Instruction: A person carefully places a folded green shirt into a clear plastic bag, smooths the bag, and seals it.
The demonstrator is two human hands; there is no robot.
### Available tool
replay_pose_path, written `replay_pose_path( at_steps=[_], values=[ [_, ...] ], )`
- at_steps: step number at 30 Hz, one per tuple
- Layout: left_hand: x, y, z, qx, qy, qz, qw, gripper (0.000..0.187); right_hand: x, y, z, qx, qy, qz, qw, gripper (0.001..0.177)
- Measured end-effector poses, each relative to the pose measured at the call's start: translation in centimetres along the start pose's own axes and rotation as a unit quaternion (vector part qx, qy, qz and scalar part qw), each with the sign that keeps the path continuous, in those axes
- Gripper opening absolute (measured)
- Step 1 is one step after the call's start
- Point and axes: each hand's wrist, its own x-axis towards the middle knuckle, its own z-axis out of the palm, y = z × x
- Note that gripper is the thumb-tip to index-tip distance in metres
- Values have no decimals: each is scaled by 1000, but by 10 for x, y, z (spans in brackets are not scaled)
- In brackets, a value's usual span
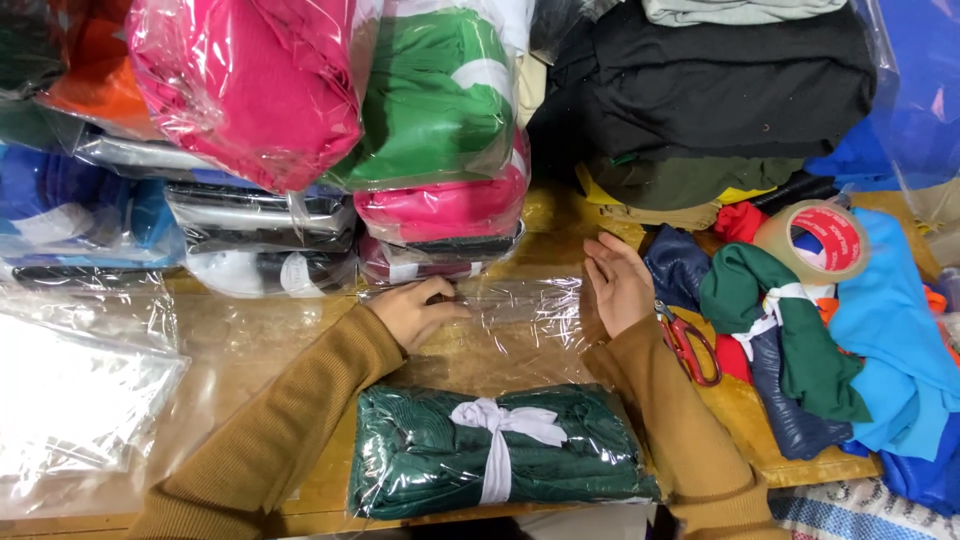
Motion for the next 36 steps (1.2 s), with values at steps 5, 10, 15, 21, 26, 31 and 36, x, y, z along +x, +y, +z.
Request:
replay_pose_path(
  at_steps=[5, 10, 15, 21, 26, 31, 36],
  values=[
    [3, -2, 19, 160, 24, 54, 985, 16, -26, -13, 25, -385, -94, -300, 868, 43],
    [13, 3, 15, 171, 43, 111, 978, 13, -38, -2, 40, -567, -248, -422, 662, 57],
    [2, -9, 33, 3, 28, 86, 996, 36, -25, 9, 25, -674, -272, -250, 640, 56],
    [-5, -11, 36, -35, -27, 38, 998, 52, -1, -57, -9, -540, -16, -414, 732, 22],
    [2, -5, 22, 20, -94, 21, 995, 71, 30, -139, -81, -506, 197, -557, 629, 22],
    [11, 1, 7, 59, -193, -3, 979, 88, 29, -177, -130, -623, 240, -510, 542, 29],
    [9, -1, 12, 54, -148, 17, 987, 80, 13, -205, -142, -704, 367, -523, 311, 26]
  ],
)
